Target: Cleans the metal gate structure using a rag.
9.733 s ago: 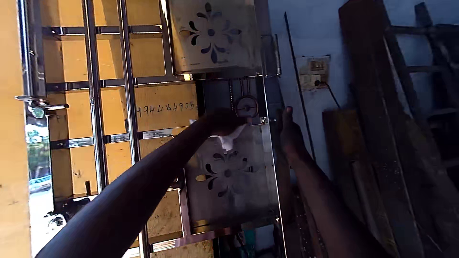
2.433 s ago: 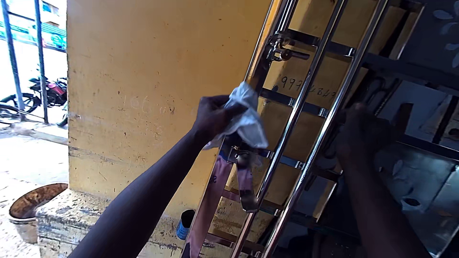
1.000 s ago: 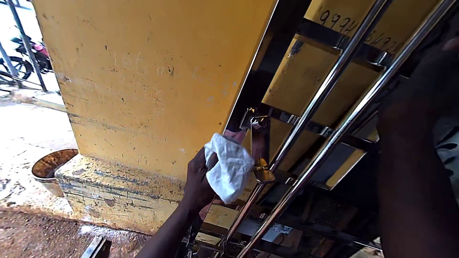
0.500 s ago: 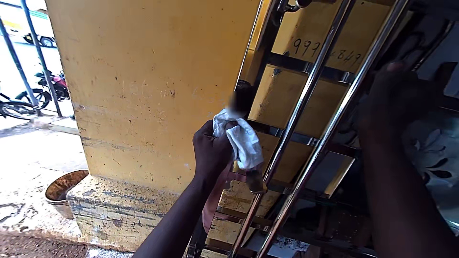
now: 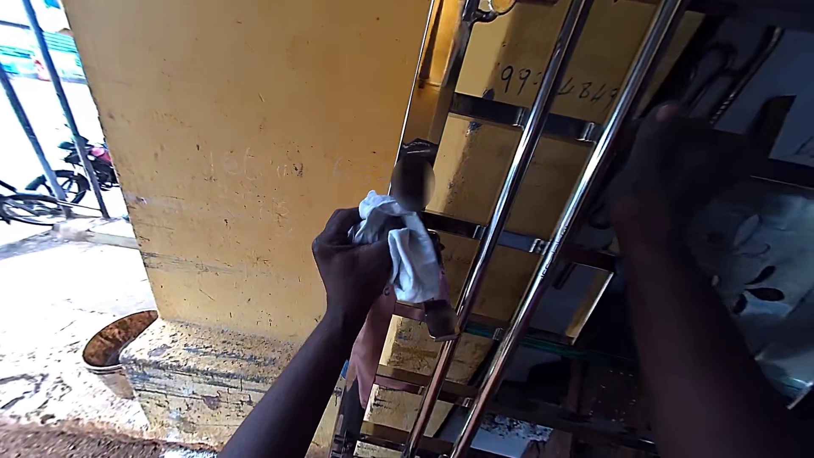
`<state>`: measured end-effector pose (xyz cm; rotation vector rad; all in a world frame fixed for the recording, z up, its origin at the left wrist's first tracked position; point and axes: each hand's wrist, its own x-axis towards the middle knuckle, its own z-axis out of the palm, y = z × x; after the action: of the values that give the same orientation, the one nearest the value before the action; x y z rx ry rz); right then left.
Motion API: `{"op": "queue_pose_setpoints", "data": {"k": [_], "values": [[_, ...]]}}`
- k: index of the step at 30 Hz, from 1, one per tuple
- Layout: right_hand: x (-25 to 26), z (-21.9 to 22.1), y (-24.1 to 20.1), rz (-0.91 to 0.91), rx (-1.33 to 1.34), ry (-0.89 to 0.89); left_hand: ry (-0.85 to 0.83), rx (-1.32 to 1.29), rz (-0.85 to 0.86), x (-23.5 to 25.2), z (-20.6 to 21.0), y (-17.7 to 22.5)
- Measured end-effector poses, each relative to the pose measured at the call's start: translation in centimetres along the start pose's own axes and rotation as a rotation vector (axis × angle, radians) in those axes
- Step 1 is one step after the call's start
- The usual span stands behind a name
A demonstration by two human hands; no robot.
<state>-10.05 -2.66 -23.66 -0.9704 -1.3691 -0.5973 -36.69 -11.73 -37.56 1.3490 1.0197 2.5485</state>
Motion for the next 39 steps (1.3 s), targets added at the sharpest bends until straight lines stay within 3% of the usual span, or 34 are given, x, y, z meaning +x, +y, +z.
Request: {"op": "queue_pose_setpoints", "data": {"k": [4, 10, 14, 16, 19, 23, 26, 29, 35, 39], "values": [[0.1, 0.0, -0.1, 0.029, -0.013, -0.033, -0.085, 0.168, 0.019, 0.9, -0.7, 1.6], [0.4, -0.1, 0.2, 0.009, -0.013, -0.061, -0.048, 0.143, 0.165, 1.2, -0.6, 0.9], [0.4, -0.1, 0.3, 0.026, 0.001, -0.070, -0.017, 0.334, 0.280, 0.4, -0.4, -0.3], [0.4, -0.1, 0.3, 0.029, 0.025, -0.065, -0.025, 0.311, 0.220, -1.1, -1.7, -0.9], [0.4, 0.0, 0.2, 0.037, 0.044, -0.033, 0.007, 0.078, 0.076, -2.1, -2.6, -1.4], [0.4, 0.2, 0.2, 0.041, 0.059, -0.015, 0.093, 0.056, 0.087, 0.0, 0.0, -1.3], [0.5, 0.0, 0.3, 0.050, 0.026, -0.050, 0.047, 0.077, 0.081, 1.3, 1.4, -1.6], [0.5, 0.2, 0.4, 0.085, 0.084, -0.049, -0.046, 0.139, -0.033, -1.6, 0.0, -2.0], [-0.3, -0.2, -0.5, 0.221, 0.075, -0.182, -0.220, 0.354, -0.358, -13.4, -6.6, -6.3], [0.4, -0.2, -0.2, 0.074, 0.070, -0.158, -0.245, 0.646, -0.147, -18.5, -8.7, -9.3]]}}
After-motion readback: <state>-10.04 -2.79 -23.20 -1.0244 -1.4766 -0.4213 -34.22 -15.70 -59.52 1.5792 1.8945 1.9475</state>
